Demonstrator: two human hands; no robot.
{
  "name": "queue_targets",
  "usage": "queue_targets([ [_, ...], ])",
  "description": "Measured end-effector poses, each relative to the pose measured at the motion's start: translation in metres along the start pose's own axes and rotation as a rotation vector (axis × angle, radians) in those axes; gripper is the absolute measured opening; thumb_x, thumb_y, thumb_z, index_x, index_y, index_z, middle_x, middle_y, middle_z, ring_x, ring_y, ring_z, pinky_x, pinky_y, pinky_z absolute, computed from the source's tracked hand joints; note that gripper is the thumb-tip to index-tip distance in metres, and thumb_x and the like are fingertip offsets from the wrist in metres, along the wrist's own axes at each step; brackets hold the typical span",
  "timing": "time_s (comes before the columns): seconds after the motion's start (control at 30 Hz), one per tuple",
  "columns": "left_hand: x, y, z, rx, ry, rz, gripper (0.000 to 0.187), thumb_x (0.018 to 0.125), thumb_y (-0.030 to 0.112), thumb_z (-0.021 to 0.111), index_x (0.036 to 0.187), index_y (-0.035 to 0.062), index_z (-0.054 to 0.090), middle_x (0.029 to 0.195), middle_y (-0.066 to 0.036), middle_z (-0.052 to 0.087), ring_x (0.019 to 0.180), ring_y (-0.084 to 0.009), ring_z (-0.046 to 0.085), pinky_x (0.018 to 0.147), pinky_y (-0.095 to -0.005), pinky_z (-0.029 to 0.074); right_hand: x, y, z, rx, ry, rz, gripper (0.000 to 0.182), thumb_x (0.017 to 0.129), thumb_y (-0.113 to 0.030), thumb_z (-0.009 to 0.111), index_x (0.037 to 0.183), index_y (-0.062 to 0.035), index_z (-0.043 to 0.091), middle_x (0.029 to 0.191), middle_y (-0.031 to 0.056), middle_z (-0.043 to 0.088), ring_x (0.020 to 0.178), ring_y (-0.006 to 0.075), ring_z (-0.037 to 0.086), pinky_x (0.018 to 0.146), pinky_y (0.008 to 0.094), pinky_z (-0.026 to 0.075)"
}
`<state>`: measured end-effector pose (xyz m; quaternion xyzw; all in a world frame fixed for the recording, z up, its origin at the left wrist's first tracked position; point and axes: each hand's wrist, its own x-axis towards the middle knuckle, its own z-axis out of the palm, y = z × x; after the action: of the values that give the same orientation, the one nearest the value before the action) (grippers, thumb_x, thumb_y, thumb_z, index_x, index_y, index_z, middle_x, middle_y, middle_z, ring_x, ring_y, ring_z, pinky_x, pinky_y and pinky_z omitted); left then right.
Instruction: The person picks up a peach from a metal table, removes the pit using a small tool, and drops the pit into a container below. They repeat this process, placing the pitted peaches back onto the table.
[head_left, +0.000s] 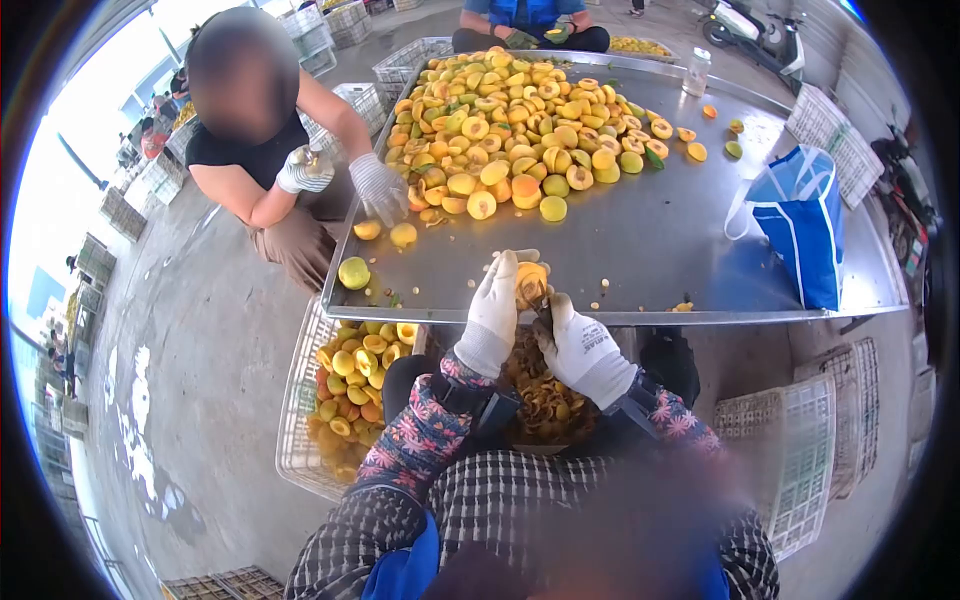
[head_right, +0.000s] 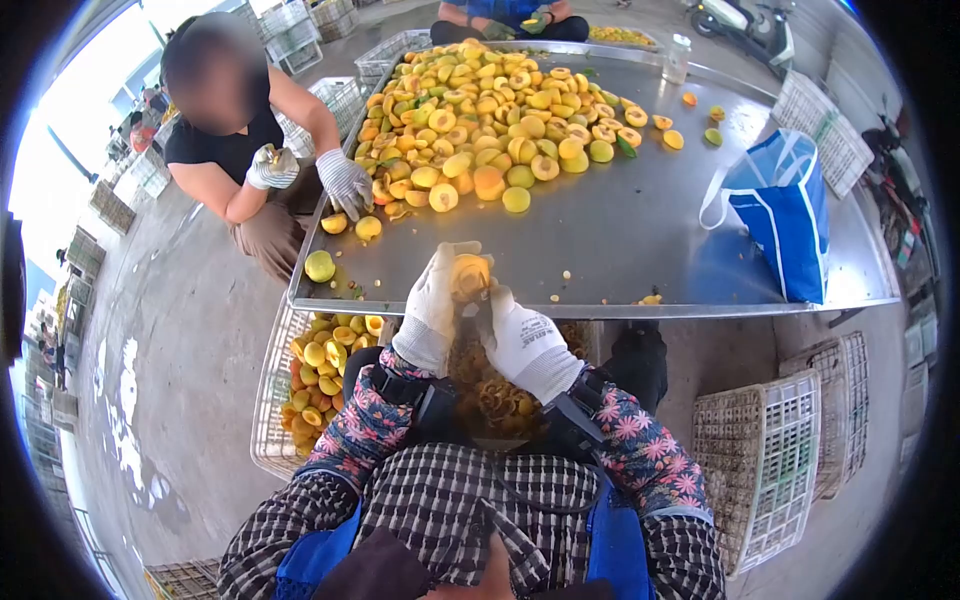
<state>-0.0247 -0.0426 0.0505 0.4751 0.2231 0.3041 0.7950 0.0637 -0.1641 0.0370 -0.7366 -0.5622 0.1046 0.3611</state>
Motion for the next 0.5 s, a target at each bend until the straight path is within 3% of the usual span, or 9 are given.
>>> queue_targets([
  [0.07,0.003,-0.004,-0.003,-0.004,0.016,0.045,0.049,0.103,0.046,0.040,0.122,0.0036,0.057,0.106,-0.010,0.067,0.088,-0.0201,0.065,0.074,-0.0290,0.052,-0.002,-0.003,0.003,0.210,0.019,-0.036,0.027,0.094,-0.014,0.052,0.114,-0.0003,0.043,0.082,0.0247,0.059,0.076,0.0449,0.059,0.065,0.0456,0.047],
  [0.13,0.010,-0.018,-0.004,-0.140,-0.056,0.133,0.052,0.103,0.047,0.039,0.118,0.0017,0.059,0.103,-0.010,0.067,0.088,-0.0194,0.065,0.074,-0.0285,0.052,-0.007,0.042,0.037,0.245,0.006,-0.001,0.025,0.094,-0.012,0.052,0.114,0.0003,0.044,0.082,0.0221,0.058,0.074,0.0410,0.059,0.066,0.0435,0.047],
  [0.2,0.017,-0.020,-0.010,-0.195,-0.039,0.248,0.050,0.103,0.044,0.040,0.110,0.0003,0.063,0.100,-0.010,0.067,0.086,-0.0173,0.065,0.076,-0.0282,0.052,0.005,0.036,0.044,0.338,0.006,-0.055,0.027,0.093,-0.011,0.054,0.114,0.0012,0.043,0.083,0.0255,0.058,0.076,0.0455,0.057,0.067,0.0468,0.046],
  [0.23,0.014,-0.025,-0.010,-0.197,-0.011,0.276,0.046,0.104,0.040,0.042,0.104,-0.0001,0.065,0.098,-0.010,0.067,0.085,-0.0157,0.064,0.078,-0.0282,0.052,0.005,0.016,0.029,0.407,0.030,-0.079,0.030,0.093,-0.012,0.057,0.114,0.0018,0.041,0.084,0.0302,0.058,0.078,0.0519,0.056,0.067,0.0511,0.045],
  [0.33,0.016,-0.027,-0.017,-0.288,0.069,0.052,0.046,0.099,0.043,0.052,0.091,0.0009,0.068,0.081,-0.006,0.068,0.073,-0.0139,0.064,0.069,-0.0281,0.052,-0.001,0.022,0.023,0.095,-0.107,-0.108,0.037,0.094,-0.017,0.056,0.120,0.0036,0.040,0.088,0.0319,0.058,0.081,0.0522,0.056,0.068,0.0506,0.046],
  [0.47,0.022,-0.017,-0.029,-0.033,-0.036,-0.210,0.049,0.098,0.045,0.054,0.093,-0.0028,0.066,0.085,-0.011,0.068,0.078,-0.0205,0.067,0.074,-0.0322,0.055,-0.006,0.029,0.020,0.053,-0.162,-0.160,0.045,0.096,-0.022,0.054,0.128,0.0040,0.038,0.090,0.0318,0.060,0.083,0.0517,0.058,0.068,0.0504,0.046],
  [0.5,0.020,-0.017,-0.028,-0.083,-0.041,-0.173,0.049,0.098,0.045,0.054,0.092,-0.0029,0.066,0.085,-0.011,0.068,0.079,-0.0206,0.067,0.074,-0.0322,0.054,-0.006,0.028,0.019,0.073,-0.169,-0.151,0.046,0.096,-0.023,0.054,0.129,0.0037,0.038,0.091,0.0315,0.060,0.083,0.0516,0.058,0.068,0.0502,0.047],
])
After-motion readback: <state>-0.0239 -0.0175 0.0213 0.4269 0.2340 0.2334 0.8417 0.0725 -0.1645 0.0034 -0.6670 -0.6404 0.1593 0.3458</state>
